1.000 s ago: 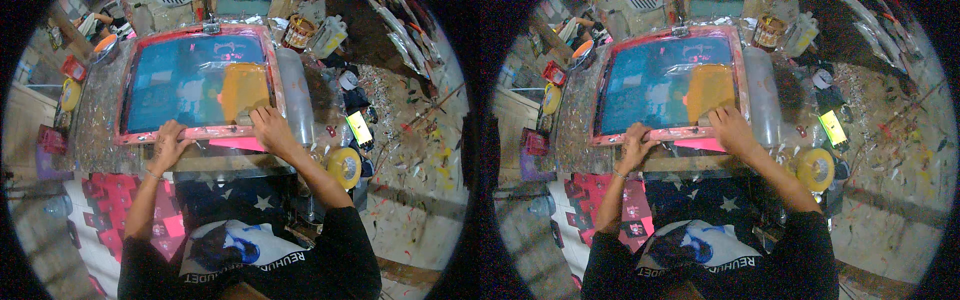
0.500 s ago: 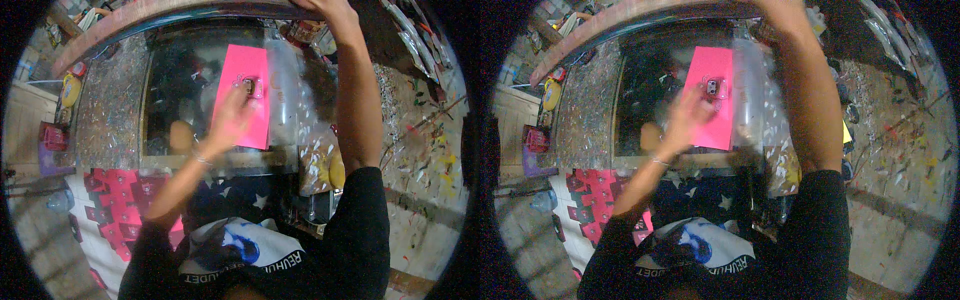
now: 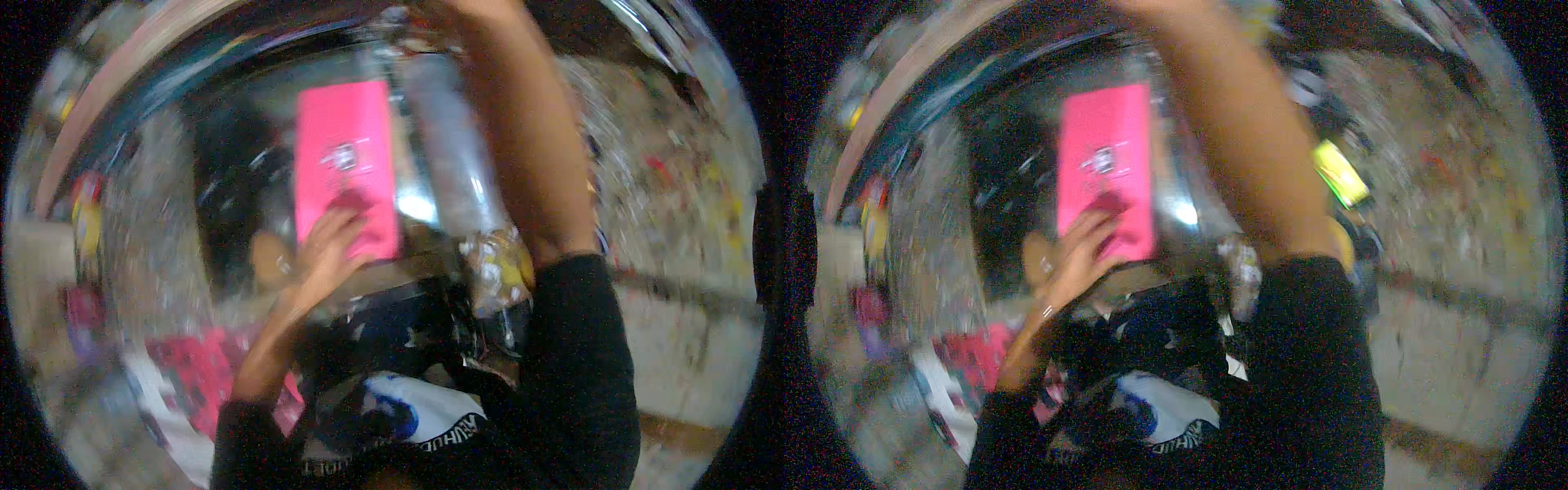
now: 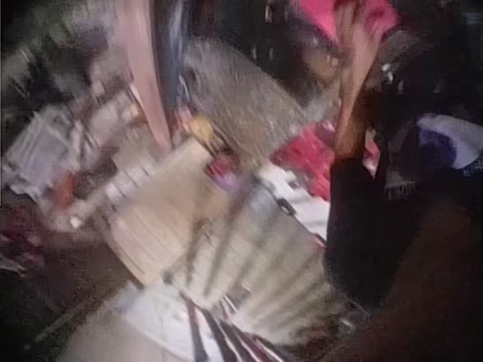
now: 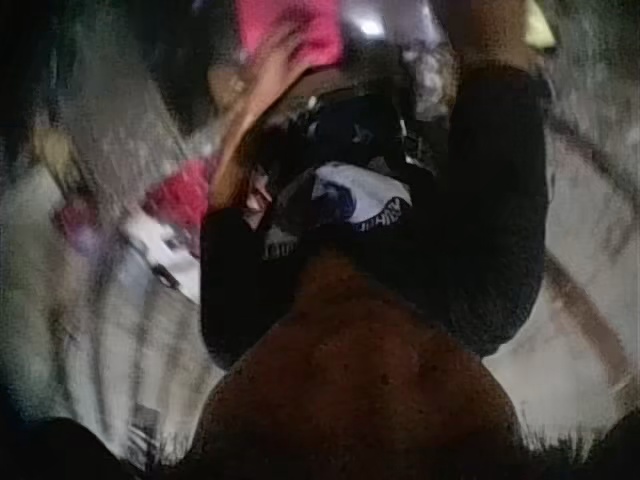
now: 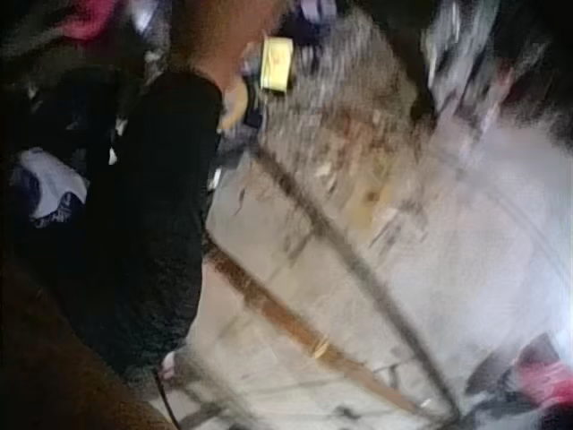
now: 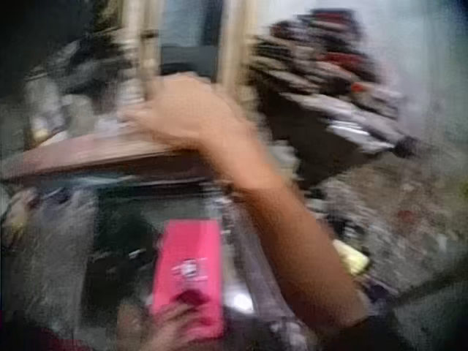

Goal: The person places pink paper under a screen printing frame, applies ink with a squeegee, and pulls the ink across the screen to transfer a design onto the paper. They repeat this process for multiple sheets, stacking the printed papers on the floor.

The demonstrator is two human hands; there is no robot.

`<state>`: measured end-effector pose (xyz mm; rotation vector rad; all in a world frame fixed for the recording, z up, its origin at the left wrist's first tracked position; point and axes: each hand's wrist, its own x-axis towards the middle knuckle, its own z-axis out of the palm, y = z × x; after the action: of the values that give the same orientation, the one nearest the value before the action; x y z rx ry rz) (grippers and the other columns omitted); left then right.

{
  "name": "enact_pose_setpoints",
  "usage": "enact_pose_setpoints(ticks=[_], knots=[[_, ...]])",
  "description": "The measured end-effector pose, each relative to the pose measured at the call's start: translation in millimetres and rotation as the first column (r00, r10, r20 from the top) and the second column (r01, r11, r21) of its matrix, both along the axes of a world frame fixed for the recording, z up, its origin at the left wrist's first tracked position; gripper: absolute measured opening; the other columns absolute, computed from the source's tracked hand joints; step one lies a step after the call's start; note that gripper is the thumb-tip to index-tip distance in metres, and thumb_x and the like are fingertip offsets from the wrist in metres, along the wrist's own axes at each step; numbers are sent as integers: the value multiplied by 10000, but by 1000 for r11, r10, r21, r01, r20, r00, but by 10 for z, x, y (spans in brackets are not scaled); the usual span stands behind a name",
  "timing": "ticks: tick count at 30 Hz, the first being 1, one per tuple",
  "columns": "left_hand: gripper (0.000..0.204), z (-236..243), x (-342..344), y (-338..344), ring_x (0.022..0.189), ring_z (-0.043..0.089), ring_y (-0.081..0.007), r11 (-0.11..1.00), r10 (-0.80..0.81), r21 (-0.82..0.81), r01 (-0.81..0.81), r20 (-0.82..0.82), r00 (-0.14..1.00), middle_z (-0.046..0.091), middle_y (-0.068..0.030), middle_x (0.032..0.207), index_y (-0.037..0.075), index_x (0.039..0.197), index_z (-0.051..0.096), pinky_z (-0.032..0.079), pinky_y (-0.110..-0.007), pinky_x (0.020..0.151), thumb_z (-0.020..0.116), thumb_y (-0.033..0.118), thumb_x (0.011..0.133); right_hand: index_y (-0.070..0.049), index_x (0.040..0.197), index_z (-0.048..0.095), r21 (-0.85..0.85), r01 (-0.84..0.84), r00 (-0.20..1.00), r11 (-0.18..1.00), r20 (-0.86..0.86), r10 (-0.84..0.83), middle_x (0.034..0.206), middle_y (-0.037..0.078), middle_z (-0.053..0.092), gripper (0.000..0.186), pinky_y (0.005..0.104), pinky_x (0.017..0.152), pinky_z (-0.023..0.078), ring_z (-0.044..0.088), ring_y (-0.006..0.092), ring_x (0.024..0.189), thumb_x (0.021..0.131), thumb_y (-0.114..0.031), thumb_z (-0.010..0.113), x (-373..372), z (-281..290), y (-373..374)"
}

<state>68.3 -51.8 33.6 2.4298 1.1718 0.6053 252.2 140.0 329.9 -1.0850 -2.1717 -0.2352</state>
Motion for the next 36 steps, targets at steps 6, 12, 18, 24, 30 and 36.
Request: enact_pose_setpoints(ticks=[6, 12, 18, 24, 30, 36], knots=[[424, 61, 5, 62, 1201, 599, -365, 983, -181, -37, 177, -168, 969, 647, -157, 1255, 29, 1180, 730, 490, -477, 1032, 827, 186, 798, -43, 1055, 781, 17, 109, 994, 994, 20, -109, 1073, 246, 741, 714, 509, 881, 575, 726, 415, 983, 875, -709, 598, 324, -107, 57], [162, 181, 16, 143, 945, 684, -354, 980, 48, -196, -43, 21, 999, 709, -162, 979, -4, 969, 751, 539, -409, 849, 781, 118, 866, -90, 1098, 781, -32, 143, 989, 989, 32, -142, 1118, 206, 741, 727, 506, 898, 568, 721, 386, 1028, 842, -747, 603, 290, -65, 127], [68, 228, -116, 517, 879, 612, -138, 925, 213, -373, -70, 358, 909, 704, -59, 931, -4, 800, 738, 493, -312, 806, 790, 7, 844, -137, 1141, 780, -85, 129, 991, 988, 27, -127, 1163, 167, 742, 748, 502, 914, 561, 716, 358, 1073, 809, -784, 607, 119, 70, 382], [128, 1068, -232, 616, 906, 644, -296, 909, 176, 378, -177, 36, 984, 665, -135, 933, 7, 1010, 785, 503, -360, 869, 757, 42, 890, -184, 1183, 780, -123, 120, 993, 985, 24, -118, 1208, 127, 743, 776, 498, 931, 554, 711, 329, 1118, 776, -822, 611, 80, 85, 463], [221, 909, -908, -23, 859, 685, -198, 830, 550, -16, -558, 185, 814, 730, -107, 919, -35, 1167, 733, 545, -326, 799, 661, 113, 1019, -221, 1213, 779, -121, 101, 995, 988, 19, -99, 1238, 94, 741, 795, 494, 939, 546, 702, 305, 1148, 752, -848, 614, 34, -16, 349], [332, 2, -1878, -804, 902, 662, -192, 722, 683, -110, -683, 267, 680, 714, -117, 993, -69, 1157, 668, 538, -347, 793, 626, 244, 1054, -204, 1179, 776, -98, 88, 996, 991, 7, -87, 1188, 98, 724, 747, 491, 908, 536, 680, 301, 1096, 778, -812, 611, 111, -285, -40]])
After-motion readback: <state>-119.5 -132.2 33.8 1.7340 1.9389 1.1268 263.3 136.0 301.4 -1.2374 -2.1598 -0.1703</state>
